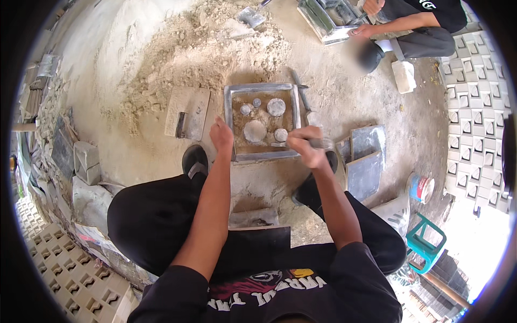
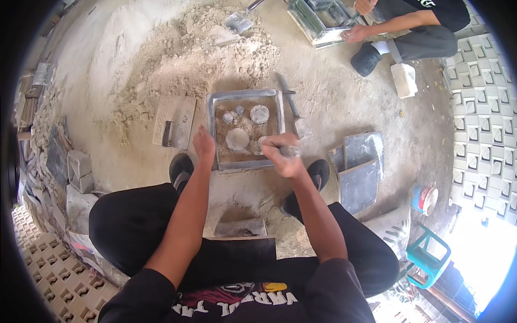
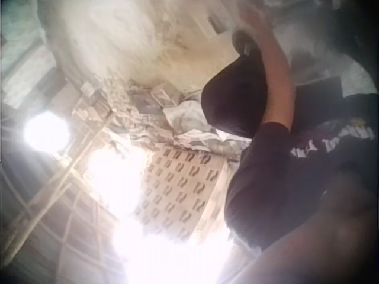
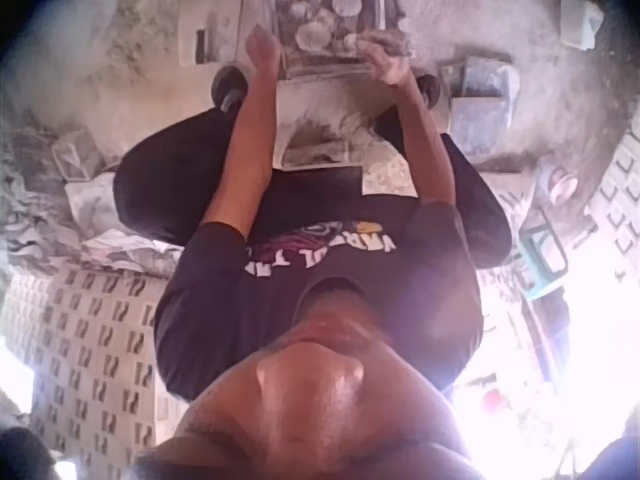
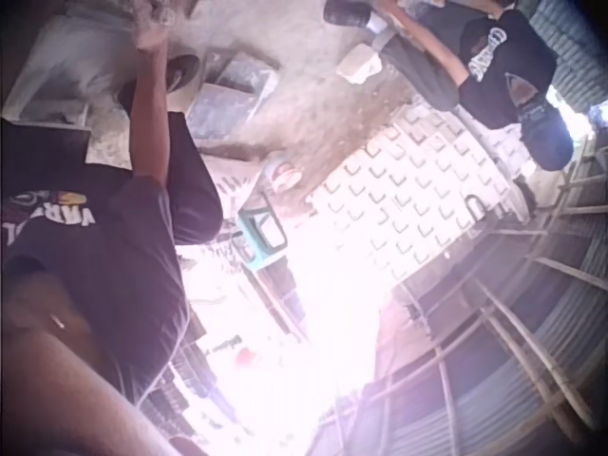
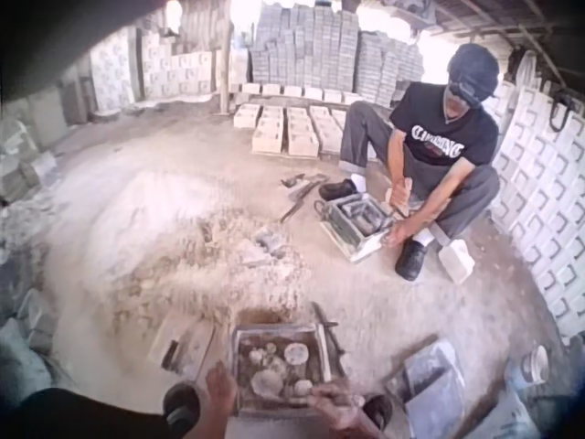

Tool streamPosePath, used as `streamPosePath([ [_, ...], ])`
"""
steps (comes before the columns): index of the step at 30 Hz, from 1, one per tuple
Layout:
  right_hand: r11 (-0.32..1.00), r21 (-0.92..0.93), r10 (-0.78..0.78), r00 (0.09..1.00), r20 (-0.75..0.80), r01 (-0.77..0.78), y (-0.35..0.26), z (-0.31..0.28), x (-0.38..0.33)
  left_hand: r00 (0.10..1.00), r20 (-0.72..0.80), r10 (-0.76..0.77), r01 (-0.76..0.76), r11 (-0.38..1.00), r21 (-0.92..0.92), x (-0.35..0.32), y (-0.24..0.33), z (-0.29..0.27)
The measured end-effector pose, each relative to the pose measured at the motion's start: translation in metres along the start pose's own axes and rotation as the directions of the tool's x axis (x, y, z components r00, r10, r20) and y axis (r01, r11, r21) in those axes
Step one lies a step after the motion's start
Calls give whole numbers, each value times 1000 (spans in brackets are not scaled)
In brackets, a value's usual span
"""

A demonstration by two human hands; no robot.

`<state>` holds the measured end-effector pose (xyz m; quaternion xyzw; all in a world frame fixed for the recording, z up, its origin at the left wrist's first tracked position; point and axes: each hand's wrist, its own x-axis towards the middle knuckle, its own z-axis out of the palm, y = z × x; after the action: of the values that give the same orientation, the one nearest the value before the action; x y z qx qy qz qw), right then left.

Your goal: The person uses a tool to shape material within a metal mold, then takes a square brick from a pile and places it into the mold, pressing it down with their hands.

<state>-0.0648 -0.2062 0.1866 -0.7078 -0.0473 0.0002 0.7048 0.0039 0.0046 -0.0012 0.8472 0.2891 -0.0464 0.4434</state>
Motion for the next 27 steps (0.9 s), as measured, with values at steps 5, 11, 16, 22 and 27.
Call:
streamPosePath([
  [5, 992, -115, 66, 996, 54, -59, -17, 8, 4, 999, -34, 42, -44, 999, -33, -3, 3, -3],
  [11, 971, -125, 205, 979, 3, -203, -12, 13, 13, 1000, 20, 13, -13, 1000, -6, -6, 6, -3],
  [16, 981, -189, 72, 991, 115, -49, -1, -6, 1, 1000, 13, 2, -2, 999, -35, -5, 1, 1],
  [22, 992, 124, -31, 994, 107, 18, 2, -18, -3, 999, -32, 11, -11, 1000, 0, 2, -4, 2],
  [27, 1000, -14, 4, 1000, -16, -4, -21, -20, 2, 998, -56, 19, -20, 999, -30, -3, 0, -1],
])
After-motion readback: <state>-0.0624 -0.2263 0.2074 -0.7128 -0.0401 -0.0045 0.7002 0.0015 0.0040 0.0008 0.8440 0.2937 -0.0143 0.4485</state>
